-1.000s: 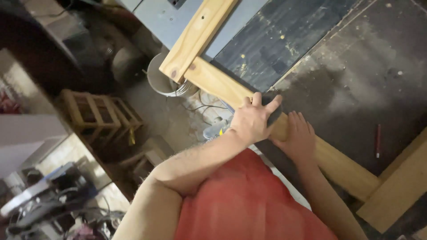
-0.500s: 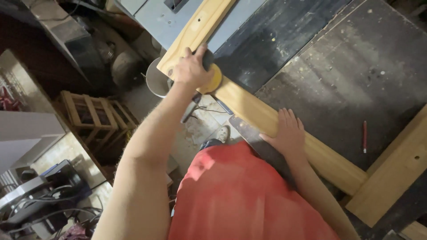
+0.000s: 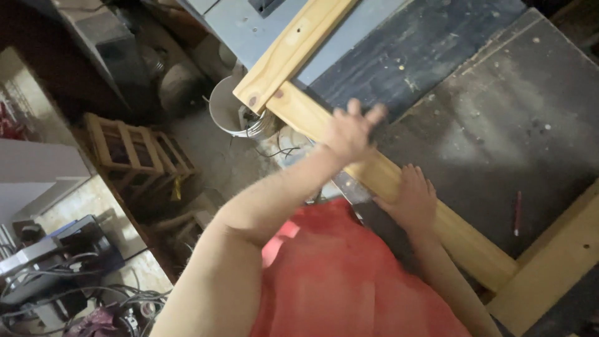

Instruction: Sanding the surfaces and edges of a wooden frame using an electric orbital sander on a workbench.

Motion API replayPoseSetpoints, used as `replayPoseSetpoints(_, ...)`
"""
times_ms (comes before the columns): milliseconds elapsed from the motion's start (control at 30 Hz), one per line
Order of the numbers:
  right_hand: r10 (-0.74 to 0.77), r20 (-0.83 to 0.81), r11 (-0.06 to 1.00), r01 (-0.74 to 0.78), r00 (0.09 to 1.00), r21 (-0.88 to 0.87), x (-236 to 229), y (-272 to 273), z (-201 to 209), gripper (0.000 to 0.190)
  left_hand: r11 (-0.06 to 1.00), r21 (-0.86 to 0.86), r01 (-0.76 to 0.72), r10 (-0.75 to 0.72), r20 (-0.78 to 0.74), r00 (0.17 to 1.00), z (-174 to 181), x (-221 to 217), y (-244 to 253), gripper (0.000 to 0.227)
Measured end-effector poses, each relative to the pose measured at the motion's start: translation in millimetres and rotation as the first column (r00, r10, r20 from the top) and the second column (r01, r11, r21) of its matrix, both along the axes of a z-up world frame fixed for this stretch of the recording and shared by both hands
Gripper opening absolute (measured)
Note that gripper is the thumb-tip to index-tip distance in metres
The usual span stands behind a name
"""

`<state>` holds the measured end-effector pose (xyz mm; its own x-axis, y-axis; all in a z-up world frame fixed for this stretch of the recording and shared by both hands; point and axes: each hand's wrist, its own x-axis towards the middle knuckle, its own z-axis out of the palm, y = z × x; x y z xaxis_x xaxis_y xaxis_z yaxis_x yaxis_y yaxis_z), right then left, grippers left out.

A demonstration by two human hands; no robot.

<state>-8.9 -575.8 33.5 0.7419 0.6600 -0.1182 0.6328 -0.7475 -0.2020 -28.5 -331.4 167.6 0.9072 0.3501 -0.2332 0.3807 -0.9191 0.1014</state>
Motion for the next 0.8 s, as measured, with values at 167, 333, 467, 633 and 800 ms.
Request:
replayPoseSetpoints(167,0.020,0.038,0.996,-0.023,0.999,0.089,-1,-7,-10,0.113,0.989,-0.093,0.111,-0.109,0.026,0.994,2,-33,-9,0.087)
replayPoseSetpoints(333,0.013,0.063,0.993,-0.021,0.998,0.115,1,-8,-18,0.113,0.988,-0.149,0.035,-0.029,0.048,0.998,21,-58,54,0.080)
replayPoseSetpoints(467,0.004,0.068,0.996,-0.010,0.998,0.086,-2,-3,-7,0.111,0.993,-0.032,-0.109,0.110,0.000,0.994,7,-64,116,0.082)
replayPoseSetpoints(633,-0.004,-0.005,0.998,0.004,1.000,0.063,0,0,2,0.111,0.976,0.069,-0.206,0.204,0.035,0.978,3,-44,155,0.086)
replayPoseSetpoints(800,-0.001,-0.014,1.000,0.001,1.000,0.006,0,-1,-2,0.112,0.979,0.055,-0.196,0.194,0.030,0.980,7,-10,119,0.079)
